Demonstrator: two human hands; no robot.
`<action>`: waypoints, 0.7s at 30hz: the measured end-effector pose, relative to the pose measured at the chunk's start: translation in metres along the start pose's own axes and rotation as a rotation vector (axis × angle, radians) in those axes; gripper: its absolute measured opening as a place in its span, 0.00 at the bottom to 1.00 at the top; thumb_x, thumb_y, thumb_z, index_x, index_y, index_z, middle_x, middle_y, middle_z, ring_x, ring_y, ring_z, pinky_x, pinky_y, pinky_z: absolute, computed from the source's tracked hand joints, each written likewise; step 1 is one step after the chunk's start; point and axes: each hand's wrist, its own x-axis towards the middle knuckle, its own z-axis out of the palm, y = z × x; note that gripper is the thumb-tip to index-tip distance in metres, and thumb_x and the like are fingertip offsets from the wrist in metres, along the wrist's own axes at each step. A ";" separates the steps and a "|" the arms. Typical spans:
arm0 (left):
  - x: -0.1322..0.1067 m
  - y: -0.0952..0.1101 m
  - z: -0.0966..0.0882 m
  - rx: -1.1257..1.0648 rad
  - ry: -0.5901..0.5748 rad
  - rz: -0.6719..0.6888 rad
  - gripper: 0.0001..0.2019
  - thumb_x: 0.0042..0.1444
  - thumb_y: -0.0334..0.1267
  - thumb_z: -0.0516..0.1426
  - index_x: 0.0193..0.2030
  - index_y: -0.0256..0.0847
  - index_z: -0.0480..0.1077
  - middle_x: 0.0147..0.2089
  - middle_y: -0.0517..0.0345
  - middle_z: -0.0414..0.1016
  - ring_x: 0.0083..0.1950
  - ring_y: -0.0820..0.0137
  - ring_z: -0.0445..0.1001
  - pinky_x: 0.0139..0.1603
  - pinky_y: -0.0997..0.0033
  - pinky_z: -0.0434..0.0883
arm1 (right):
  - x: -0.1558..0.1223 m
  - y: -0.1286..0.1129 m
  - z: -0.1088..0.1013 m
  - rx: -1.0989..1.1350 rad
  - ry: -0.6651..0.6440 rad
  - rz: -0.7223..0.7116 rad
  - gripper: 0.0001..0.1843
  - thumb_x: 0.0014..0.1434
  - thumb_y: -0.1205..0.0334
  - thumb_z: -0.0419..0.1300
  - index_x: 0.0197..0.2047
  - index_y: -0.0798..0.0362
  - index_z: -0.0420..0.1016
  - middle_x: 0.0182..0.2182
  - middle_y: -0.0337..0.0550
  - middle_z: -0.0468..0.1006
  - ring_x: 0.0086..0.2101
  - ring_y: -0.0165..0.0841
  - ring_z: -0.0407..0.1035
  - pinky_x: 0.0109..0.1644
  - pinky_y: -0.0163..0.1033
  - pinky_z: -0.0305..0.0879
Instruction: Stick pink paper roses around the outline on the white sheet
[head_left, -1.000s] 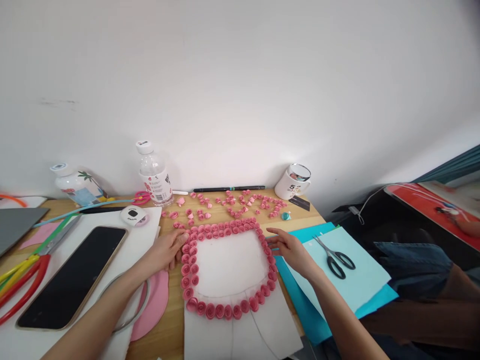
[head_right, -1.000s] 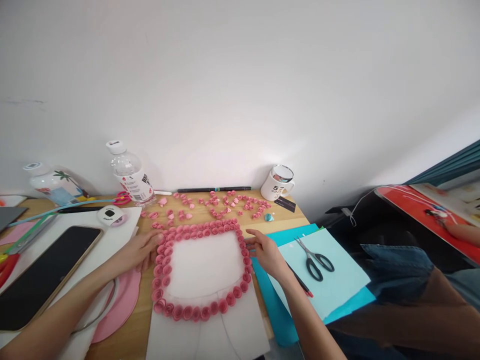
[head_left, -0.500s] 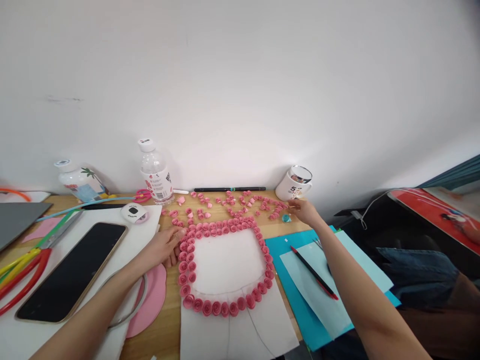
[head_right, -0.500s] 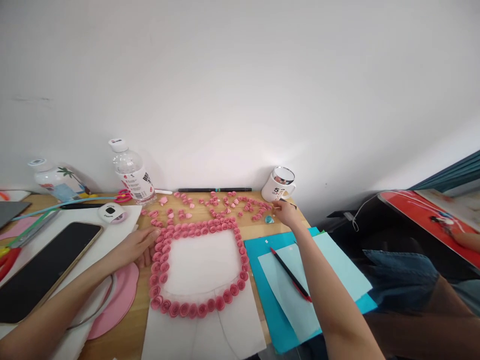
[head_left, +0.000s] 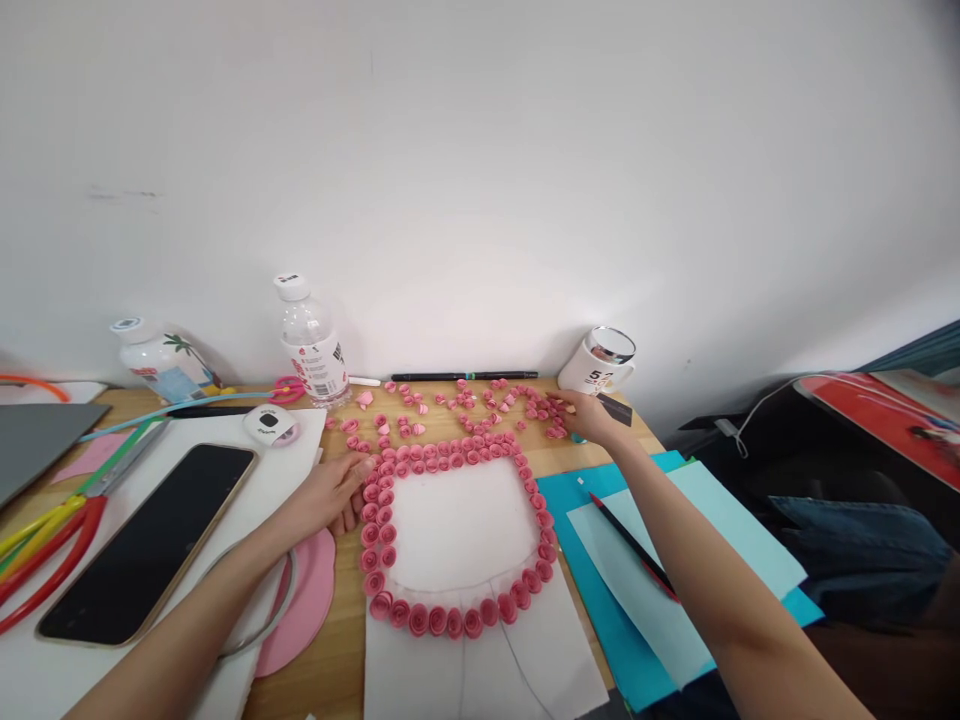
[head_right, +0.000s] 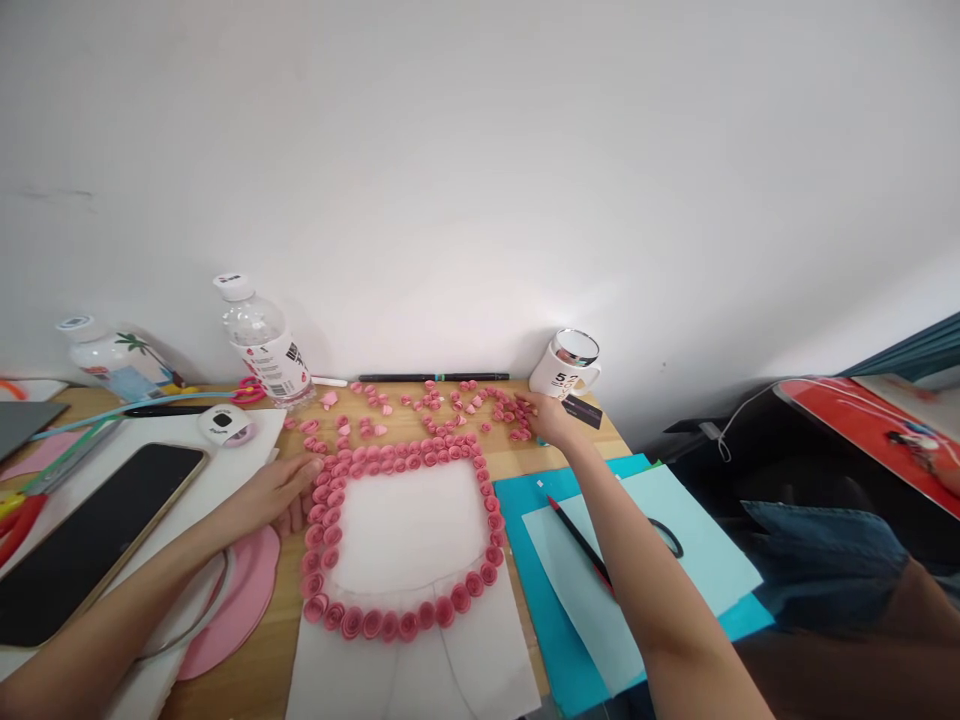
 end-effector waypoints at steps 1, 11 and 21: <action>0.000 0.000 0.000 -0.003 -0.003 -0.001 0.20 0.58 0.57 0.42 0.31 0.41 0.58 0.20 0.59 0.73 0.16 0.70 0.72 0.14 0.77 0.64 | 0.001 -0.005 0.001 0.000 -0.006 -0.013 0.27 0.47 0.76 0.54 0.51 0.54 0.75 0.48 0.48 0.77 0.48 0.42 0.71 0.52 0.43 0.68; 0.001 -0.001 0.000 0.000 -0.005 -0.001 0.21 0.57 0.58 0.43 0.32 0.41 0.58 0.19 0.60 0.72 0.16 0.70 0.71 0.14 0.76 0.65 | 0.011 -0.026 -0.009 0.005 -0.074 -0.053 0.29 0.48 0.78 0.53 0.53 0.51 0.73 0.46 0.43 0.78 0.40 0.35 0.75 0.45 0.37 0.71; 0.000 0.001 0.002 -0.023 -0.006 -0.018 0.22 0.54 0.61 0.44 0.32 0.41 0.59 0.20 0.61 0.71 0.16 0.70 0.71 0.13 0.75 0.65 | 0.042 -0.046 0.001 -0.029 -0.007 -0.036 0.14 0.52 0.70 0.58 0.42 0.54 0.79 0.38 0.47 0.81 0.38 0.36 0.76 0.43 0.36 0.69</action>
